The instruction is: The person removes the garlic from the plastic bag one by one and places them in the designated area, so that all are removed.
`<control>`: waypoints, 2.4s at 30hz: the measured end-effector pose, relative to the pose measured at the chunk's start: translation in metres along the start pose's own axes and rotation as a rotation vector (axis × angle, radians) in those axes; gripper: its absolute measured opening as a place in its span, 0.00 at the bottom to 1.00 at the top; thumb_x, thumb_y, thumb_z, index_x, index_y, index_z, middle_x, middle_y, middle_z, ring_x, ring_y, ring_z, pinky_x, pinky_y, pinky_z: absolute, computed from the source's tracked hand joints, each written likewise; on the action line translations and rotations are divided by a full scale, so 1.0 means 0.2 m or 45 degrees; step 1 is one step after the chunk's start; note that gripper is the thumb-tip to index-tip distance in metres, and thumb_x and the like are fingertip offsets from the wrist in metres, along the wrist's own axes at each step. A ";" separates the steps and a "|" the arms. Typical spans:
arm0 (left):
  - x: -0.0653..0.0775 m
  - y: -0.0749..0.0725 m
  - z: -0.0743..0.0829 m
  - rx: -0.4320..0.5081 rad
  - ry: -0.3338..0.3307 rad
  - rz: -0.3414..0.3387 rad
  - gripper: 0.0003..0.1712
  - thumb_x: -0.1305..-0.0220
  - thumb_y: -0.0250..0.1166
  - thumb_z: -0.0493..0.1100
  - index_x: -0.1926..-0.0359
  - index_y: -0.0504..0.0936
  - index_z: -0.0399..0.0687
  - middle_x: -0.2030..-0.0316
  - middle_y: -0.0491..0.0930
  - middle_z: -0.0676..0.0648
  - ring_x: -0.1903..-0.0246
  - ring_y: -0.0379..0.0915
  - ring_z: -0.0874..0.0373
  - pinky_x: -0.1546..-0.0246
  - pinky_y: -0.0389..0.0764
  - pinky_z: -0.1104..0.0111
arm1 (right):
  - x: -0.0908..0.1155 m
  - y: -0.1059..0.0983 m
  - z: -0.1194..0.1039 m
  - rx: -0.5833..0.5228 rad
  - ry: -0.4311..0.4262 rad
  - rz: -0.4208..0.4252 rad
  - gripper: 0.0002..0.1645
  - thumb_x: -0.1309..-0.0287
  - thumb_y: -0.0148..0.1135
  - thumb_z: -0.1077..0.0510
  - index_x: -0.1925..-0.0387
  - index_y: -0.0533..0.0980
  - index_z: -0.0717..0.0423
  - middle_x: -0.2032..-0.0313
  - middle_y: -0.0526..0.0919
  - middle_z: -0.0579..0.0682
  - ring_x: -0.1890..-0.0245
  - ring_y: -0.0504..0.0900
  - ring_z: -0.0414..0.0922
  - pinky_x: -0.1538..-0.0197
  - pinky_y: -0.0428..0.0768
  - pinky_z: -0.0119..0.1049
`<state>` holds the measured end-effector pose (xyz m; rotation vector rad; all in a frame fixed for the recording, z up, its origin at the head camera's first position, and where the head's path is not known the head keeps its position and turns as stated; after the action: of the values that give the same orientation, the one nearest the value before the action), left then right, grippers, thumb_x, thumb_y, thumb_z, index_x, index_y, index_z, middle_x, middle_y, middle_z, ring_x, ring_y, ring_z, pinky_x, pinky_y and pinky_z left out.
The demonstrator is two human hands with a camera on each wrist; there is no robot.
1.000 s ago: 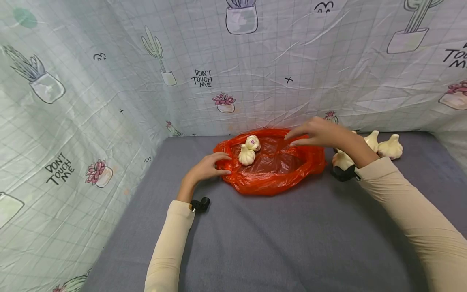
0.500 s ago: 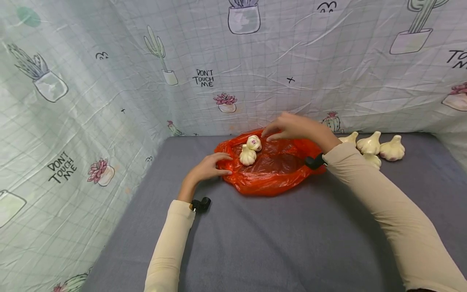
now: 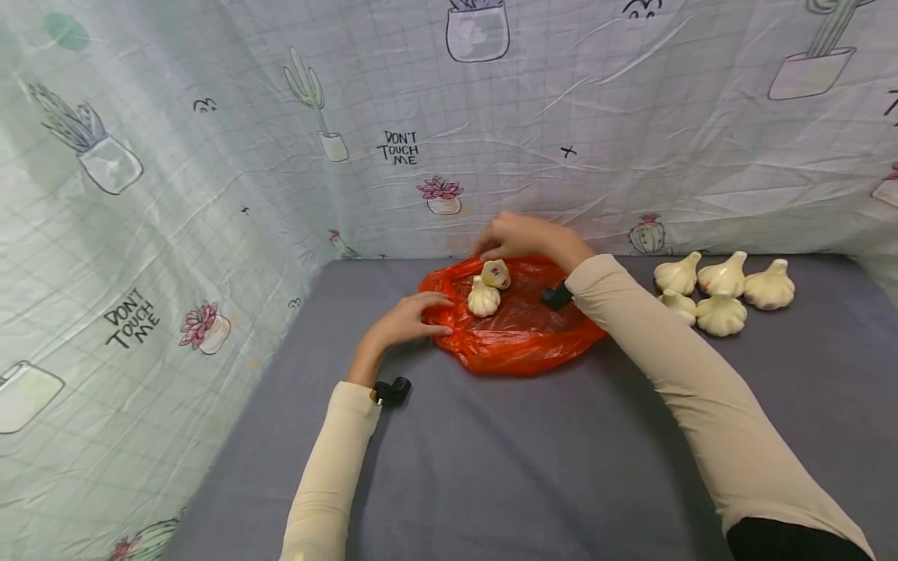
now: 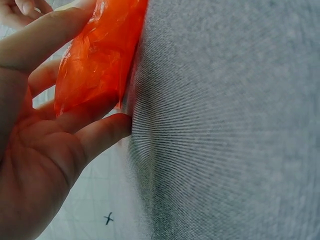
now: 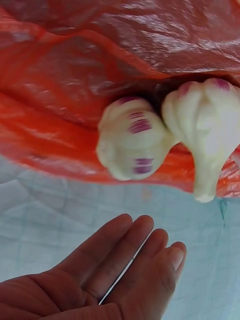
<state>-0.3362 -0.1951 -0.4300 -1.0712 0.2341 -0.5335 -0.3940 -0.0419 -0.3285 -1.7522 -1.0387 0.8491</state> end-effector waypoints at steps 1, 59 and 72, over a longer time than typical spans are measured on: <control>0.00 0.00 0.00 -0.003 -0.002 -0.002 0.32 0.36 0.72 0.54 0.36 0.79 0.45 0.33 0.73 0.42 0.31 0.65 0.47 0.28 0.63 0.51 | -0.02 0.01 0.01 -0.009 -0.011 -0.011 0.11 0.31 0.63 0.63 0.52 0.86 0.61 0.55 0.89 0.56 0.56 0.87 0.50 0.49 0.84 0.48; 0.01 0.04 0.01 0.007 -0.012 -0.030 0.32 0.35 0.72 0.53 0.35 0.79 0.44 0.30 0.70 0.41 0.28 0.62 0.44 0.28 0.62 0.50 | 0.18 0.33 0.19 0.203 0.265 -0.737 0.14 0.42 0.66 0.71 0.57 0.88 0.56 0.61 0.87 0.49 0.64 0.77 0.45 0.59 0.82 0.39; 0.02 0.04 0.01 -0.013 0.004 -0.022 0.32 0.36 0.72 0.52 0.35 0.79 0.44 0.31 0.70 0.40 0.29 0.62 0.44 0.28 0.63 0.50 | 0.19 0.19 0.13 -0.040 0.148 -0.508 0.11 0.34 0.63 0.69 0.52 0.83 0.65 0.55 0.86 0.56 0.55 0.83 0.51 0.49 0.82 0.47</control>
<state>-0.3305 -0.1925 -0.4350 -1.0833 0.2311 -0.5500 -0.3897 -0.0085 -0.3775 -1.5263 -1.2714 0.4779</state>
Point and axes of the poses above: each hand's wrist, its own x-axis away from the middle knuckle, its own y-axis out of the palm, z = x × y, the point moved 9 cm from there along -x, towards the middle knuckle
